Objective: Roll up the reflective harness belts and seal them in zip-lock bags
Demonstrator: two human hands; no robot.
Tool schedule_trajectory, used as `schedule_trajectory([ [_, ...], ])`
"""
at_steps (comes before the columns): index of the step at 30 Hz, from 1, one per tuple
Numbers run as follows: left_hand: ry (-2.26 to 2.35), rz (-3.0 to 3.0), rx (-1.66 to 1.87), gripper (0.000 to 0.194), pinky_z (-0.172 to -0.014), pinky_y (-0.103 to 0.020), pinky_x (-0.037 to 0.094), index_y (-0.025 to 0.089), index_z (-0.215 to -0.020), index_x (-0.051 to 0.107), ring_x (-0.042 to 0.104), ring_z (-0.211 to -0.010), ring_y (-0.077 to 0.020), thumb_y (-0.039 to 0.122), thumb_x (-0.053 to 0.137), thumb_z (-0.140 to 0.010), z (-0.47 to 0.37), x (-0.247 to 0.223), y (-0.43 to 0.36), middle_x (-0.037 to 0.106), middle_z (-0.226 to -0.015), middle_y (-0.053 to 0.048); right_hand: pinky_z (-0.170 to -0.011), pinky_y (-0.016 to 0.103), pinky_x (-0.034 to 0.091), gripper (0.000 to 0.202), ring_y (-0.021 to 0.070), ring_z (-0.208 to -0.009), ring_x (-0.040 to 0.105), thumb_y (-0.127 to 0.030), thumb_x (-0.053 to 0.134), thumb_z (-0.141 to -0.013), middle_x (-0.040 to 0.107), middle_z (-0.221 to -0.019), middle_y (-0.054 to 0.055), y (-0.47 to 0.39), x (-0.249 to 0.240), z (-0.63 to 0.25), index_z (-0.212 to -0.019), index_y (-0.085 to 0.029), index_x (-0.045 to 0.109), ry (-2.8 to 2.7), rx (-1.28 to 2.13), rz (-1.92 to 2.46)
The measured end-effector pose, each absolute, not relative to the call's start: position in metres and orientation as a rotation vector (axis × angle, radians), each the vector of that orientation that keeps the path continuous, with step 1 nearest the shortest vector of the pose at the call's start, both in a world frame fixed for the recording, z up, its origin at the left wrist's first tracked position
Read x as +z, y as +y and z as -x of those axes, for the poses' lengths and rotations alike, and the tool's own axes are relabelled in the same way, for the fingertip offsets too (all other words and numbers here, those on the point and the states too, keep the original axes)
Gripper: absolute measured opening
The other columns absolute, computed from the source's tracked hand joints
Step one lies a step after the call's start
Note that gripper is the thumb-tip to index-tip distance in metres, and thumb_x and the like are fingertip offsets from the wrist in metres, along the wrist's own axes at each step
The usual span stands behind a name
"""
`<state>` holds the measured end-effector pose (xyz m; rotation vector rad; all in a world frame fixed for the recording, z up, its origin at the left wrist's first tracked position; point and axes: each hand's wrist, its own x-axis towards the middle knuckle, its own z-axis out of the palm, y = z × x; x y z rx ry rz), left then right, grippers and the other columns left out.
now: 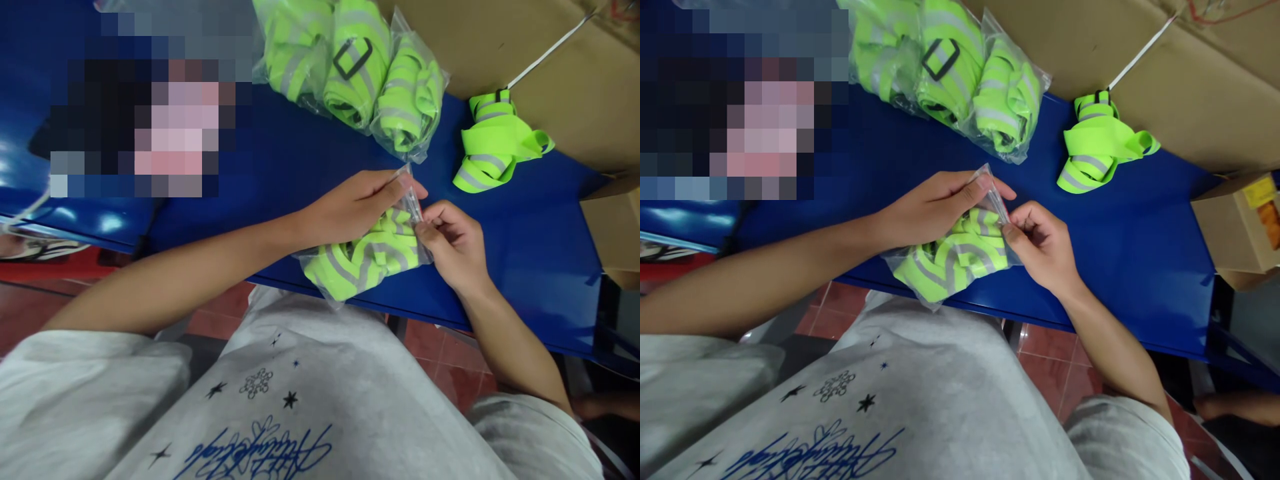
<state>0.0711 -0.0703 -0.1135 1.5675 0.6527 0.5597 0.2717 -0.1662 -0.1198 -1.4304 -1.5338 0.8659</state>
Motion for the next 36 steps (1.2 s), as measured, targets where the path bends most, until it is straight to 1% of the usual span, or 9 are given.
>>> schedule_trajectory([
  [7,0.632,-1.67,0.531,0.049,-0.103,-0.025,0.052,0.014,-0.132,0.075,0.072,-0.109,-0.0155,0.044,0.039,-0.115,-0.072,-0.117,-0.071,0.079,-0.122,-0.007,-0.05,0.027,0.034,0.027,0.0098,-0.055,0.042,-0.042,0.071,-0.097,0.05,-0.064,-0.004,-0.168,-0.121,-0.27,-0.08,-0.023,0.06,-1.555,0.808,1.488],
  [10,0.574,-1.673,0.507,0.048,-0.106,-0.024,0.052,0.018,-0.131,0.075,0.072,-0.114,-0.0157,0.045,0.04,-0.114,-0.073,-0.121,-0.072,0.079,-0.124,-0.006,-0.052,0.027,0.037,0.025,0.0108,-0.058,0.046,-0.042,0.071,-0.098,0.053,-0.067,-0.003,-0.169,-0.123,-0.27,-0.085,-0.024,0.061,-1.56,0.819,1.468],
  [13,0.579,-1.662,0.481,0.043,-0.098,-0.025,0.054,0.022,-0.13,0.075,0.073,-0.11,-0.0174,0.043,0.042,-0.113,-0.074,-0.124,-0.074,0.08,-0.116,-0.003,-0.052,0.027,0.037,0.025,0.0106,-0.057,0.046,-0.039,0.071,-0.098,0.053,-0.067,-0.003,-0.17,-0.124,-0.27,-0.082,-0.024,0.059,-1.538,0.87,1.444],
  [16,0.609,-1.645,0.468,0.041,-0.082,-0.027,0.053,0.02,-0.129,0.073,0.07,-0.093,-0.0176,0.045,0.046,-0.111,-0.075,-0.124,-0.075,0.077,-0.101,-0.004,-0.05,0.026,0.034,0.024,0.0093,-0.054,0.043,-0.035,0.071,-0.099,0.052,-0.066,-0.004,-0.17,-0.125,-0.271,-0.082,-0.023,0.06,-1.509,0.921,1.436],
  [19,0.626,-1.662,0.539,0.038,-0.071,-0.029,0.046,0.019,-0.108,0.073,0.06,-0.078,-0.015,0.048,0.047,-0.11,-0.075,-0.122,-0.075,0.069,-0.09,-0.002,-0.049,0.025,0.033,0.024,0.0089,-0.054,0.042,-0.036,0.071,-0.099,0.051,-0.065,-0.004,-0.17,-0.126,-0.274,-0.082,-0.023,0.061,-1.522,0.877,1.469],
  [23,0.697,-1.694,0.656,0.031,-0.069,-0.03,0.042,0.021,-0.085,0.063,0.055,-0.075,-0.0148,0.039,0.052,-0.108,-0.073,-0.123,-0.073,0.062,-0.081,0.0,-0.053,0.025,0.04,0.019,0.0097,-0.06,0.05,-0.038,0.072,-0.101,0.057,-0.071,-0.003,-0.17,-0.128,-0.279,-0.092,-0.023,0.065,-1.598,0.818,1.461],
  [28,0.732,-1.725,0.674,0.031,-0.075,-0.03,0.043,0.02,-0.088,0.064,0.06,-0.082,-0.0158,0.035,0.048,-0.11,-0.073,-0.126,-0.072,0.065,-0.085,-0.002,-0.053,0.025,0.038,0.018,0.0097,-0.06,0.052,-0.039,0.072,-0.102,0.058,-0.071,-0.003,-0.17,-0.129,-0.283,-0.096,-0.023,0.067,-1.621,0.833,1.492],
  [33,0.72,-1.803,0.733,0.033,-0.073,-0.029,0.038,0.018,-0.084,0.057,0.054,-0.076,-0.0139,0.034,0.046,-0.111,-0.074,-0.128,-0.075,0.056,-0.078,0.001,-0.049,0.025,0.032,0.022,0.0082,-0.054,0.043,-0.041,0.067,-0.105,0.053,-0.066,-0.004,-0.172,-0.124,-0.279,-0.095,-0.022,0.065,-1.657,0.825,1.517],
  [36,0.675,-1.832,0.789,0.03,-0.073,-0.028,0.038,0.019,-0.085,0.056,0.053,-0.075,-0.0132,0.03,0.046,-0.111,-0.074,-0.129,-0.077,0.055,-0.078,0.002,-0.05,0.024,0.033,0.026,0.0083,-0.056,0.045,-0.042,0.07,-0.103,0.053,-0.068,-0.004,-0.171,-0.124,-0.276,-0.089,-0.021,0.064,-1.617,0.816,1.491],
])
